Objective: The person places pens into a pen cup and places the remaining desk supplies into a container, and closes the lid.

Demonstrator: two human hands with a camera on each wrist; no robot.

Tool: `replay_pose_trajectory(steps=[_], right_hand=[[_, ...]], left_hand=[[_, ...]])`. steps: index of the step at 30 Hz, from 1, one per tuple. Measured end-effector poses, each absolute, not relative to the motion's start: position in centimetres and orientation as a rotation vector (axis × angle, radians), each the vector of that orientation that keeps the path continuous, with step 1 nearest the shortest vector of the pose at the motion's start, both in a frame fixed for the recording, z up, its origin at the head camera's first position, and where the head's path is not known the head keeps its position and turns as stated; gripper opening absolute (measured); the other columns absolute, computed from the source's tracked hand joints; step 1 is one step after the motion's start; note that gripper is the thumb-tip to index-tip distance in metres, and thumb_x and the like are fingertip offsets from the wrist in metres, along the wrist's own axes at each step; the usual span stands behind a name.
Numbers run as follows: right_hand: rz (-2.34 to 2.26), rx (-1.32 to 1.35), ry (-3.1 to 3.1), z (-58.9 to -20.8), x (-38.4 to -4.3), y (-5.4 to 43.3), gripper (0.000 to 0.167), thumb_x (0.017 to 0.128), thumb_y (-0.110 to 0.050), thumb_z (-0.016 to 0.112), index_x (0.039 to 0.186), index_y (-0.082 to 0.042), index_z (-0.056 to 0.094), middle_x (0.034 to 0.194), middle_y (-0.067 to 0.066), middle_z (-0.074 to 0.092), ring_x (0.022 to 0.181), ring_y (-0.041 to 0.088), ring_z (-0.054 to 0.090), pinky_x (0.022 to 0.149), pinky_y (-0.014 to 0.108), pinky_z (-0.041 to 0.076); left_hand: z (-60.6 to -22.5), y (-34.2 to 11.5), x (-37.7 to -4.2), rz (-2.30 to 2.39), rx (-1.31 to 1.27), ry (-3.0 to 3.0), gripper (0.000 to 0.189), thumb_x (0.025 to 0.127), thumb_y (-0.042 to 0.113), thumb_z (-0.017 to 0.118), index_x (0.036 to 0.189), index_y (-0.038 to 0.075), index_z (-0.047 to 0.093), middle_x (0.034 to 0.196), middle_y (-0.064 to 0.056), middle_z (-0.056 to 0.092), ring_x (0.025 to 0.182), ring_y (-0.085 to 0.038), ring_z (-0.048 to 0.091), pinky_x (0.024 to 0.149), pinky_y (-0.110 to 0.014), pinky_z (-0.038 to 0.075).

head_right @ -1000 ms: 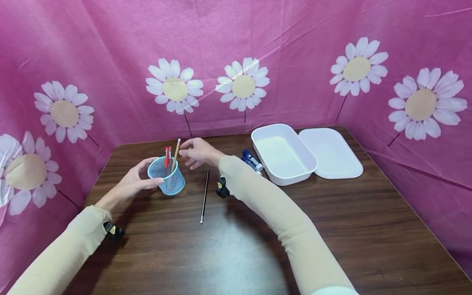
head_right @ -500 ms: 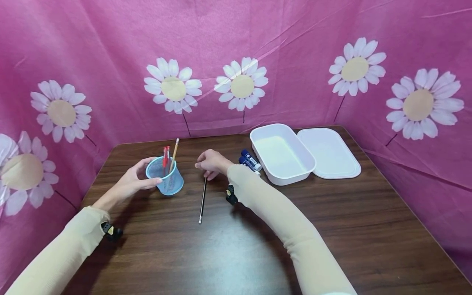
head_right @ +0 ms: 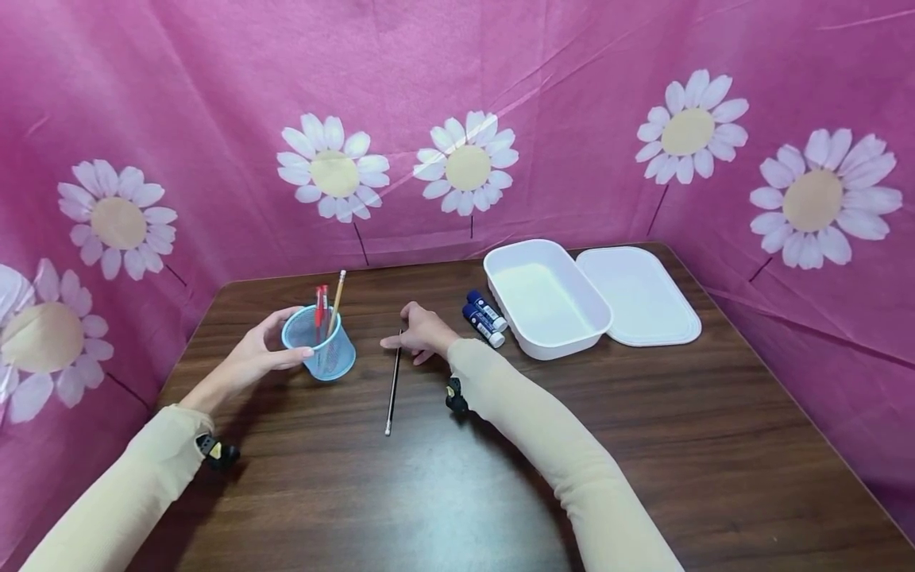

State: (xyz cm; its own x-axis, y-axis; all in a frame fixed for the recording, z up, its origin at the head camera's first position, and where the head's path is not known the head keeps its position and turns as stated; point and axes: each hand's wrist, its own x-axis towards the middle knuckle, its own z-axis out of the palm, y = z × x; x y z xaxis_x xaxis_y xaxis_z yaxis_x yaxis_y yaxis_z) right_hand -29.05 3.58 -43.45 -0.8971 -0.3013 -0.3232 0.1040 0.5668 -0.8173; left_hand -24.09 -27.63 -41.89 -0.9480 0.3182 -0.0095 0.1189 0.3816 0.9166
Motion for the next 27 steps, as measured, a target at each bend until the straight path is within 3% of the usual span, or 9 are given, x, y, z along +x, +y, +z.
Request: replay_pose_trajectory(steps=[7, 14, 27], right_hand=[[-1.164, -0.219, 2.509, -43.57, -28.64, 3.3, 0.083, 0.076, -0.022, 0.093, 0.141, -0.006, 0.043, 0.108, 0.017, 0.059, 0.079, 0.024, 0.064, 0.05, 0.033, 0.058], [-1.09, -0.258, 2.539, -43.7, -28.63, 3.08, 0.084, 0.078, -0.016, 0.091, 0.146, -0.006, 0.044, 0.135, 0.021, 0.053, 0.086, 0.028, 0.065, 0.049, 0.032, 0.058], [-1.183, -0.168, 2.463, -43.64, -28.5, 2.64, 0.076, 0.081, -0.006, 0.086, 0.147, -0.005, 0.047, 0.114, 0.018, 0.056, 0.079, 0.023, 0.066, 0.051, 0.036, 0.06]], left_hand=[[-41.91, -27.09, -24.03, 1.644, 0.373, 2.429, 0.076, 0.088, 0.025, 0.082, 0.152, 0.017, 0.04, 0.136, -0.013, 0.055, 0.11, -0.026, 0.057, 0.078, -0.028, 0.055], [-42.11, -27.06, -23.81, 1.658, 0.344, 2.417, 0.077, 0.088, 0.023, 0.083, 0.152, 0.016, 0.04, 0.136, -0.014, 0.055, 0.109, -0.025, 0.058, 0.079, -0.03, 0.057], [-41.79, -27.22, -23.62, 1.653, 0.341, 2.401, 0.079, 0.088, 0.025, 0.083, 0.153, 0.015, 0.039, 0.137, -0.017, 0.054, 0.117, -0.03, 0.052, 0.082, -0.03, 0.057]])
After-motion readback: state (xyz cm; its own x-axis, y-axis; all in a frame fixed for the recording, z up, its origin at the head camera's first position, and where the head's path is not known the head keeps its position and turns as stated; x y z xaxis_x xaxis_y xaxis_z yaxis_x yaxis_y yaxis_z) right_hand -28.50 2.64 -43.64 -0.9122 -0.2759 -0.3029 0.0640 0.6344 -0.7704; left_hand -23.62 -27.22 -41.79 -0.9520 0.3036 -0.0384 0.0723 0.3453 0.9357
